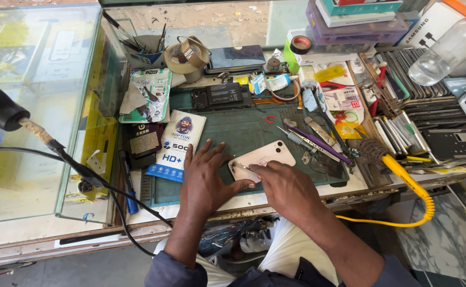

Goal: The person uses a metal prying tool to carefully separate the back cover of a white smartphone. They work along the edges of the device, inserting the tool into the seam to release the adhesive or clips holding the cover in place. The person periodically lifts the cover slightly to check the separation progress.

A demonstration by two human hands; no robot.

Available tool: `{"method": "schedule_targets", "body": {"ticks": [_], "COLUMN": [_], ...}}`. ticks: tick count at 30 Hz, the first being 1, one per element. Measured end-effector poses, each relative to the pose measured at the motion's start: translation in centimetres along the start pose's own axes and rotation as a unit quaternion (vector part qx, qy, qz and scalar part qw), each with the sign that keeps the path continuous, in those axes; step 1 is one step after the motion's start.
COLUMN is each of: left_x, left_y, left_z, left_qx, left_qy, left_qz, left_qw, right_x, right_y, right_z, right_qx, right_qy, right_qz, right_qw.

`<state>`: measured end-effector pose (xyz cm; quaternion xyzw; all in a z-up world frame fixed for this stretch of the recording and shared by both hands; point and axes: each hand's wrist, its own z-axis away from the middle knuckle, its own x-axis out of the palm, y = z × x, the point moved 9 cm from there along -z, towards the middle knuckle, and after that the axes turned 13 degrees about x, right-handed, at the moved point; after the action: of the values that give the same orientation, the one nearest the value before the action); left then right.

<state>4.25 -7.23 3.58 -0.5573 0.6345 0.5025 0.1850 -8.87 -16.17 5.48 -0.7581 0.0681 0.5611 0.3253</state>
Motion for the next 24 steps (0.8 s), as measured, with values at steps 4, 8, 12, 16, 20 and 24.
{"method": "schedule_targets", "body": {"ticks": [4,8,12,16,20,24], "left_x": [0.4,0.4,0.5,0.6,0.6,0.5], "left_y": [-0.2,-0.1,0.0,0.2,0.3,0.4], "left_z": [0.0,0.0,0.0,-0.1,-0.1,-0.2], "left_qx": [-0.007,-0.005,-0.005,-0.001,0.002,0.000], "left_qy": [-0.016,-0.025,-0.038,-0.047,-0.053,-0.050], "left_qz": [0.003,0.004,0.004,-0.002,-0.002,0.004], "left_qw": [1.000,1.000,0.999,0.999,0.999,0.999], "right_x": [0.3,-0.1,0.2,0.4,0.4,0.6], "right_y": [-0.1,-0.6,-0.7,-1.0,-0.9,-1.3], "right_z": [0.0,-0.1,-0.5,-1.0,-1.7,-1.6], "right_qx": [0.016,0.017,0.037,0.029,0.022,0.001], "right_qy": [-0.011,-0.011,-0.045,-0.072,-0.086,-0.099], "right_qz": [0.020,0.035,0.087,0.145,0.141,0.156], "right_qw": [1.000,0.999,0.995,0.986,0.986,0.983]}}
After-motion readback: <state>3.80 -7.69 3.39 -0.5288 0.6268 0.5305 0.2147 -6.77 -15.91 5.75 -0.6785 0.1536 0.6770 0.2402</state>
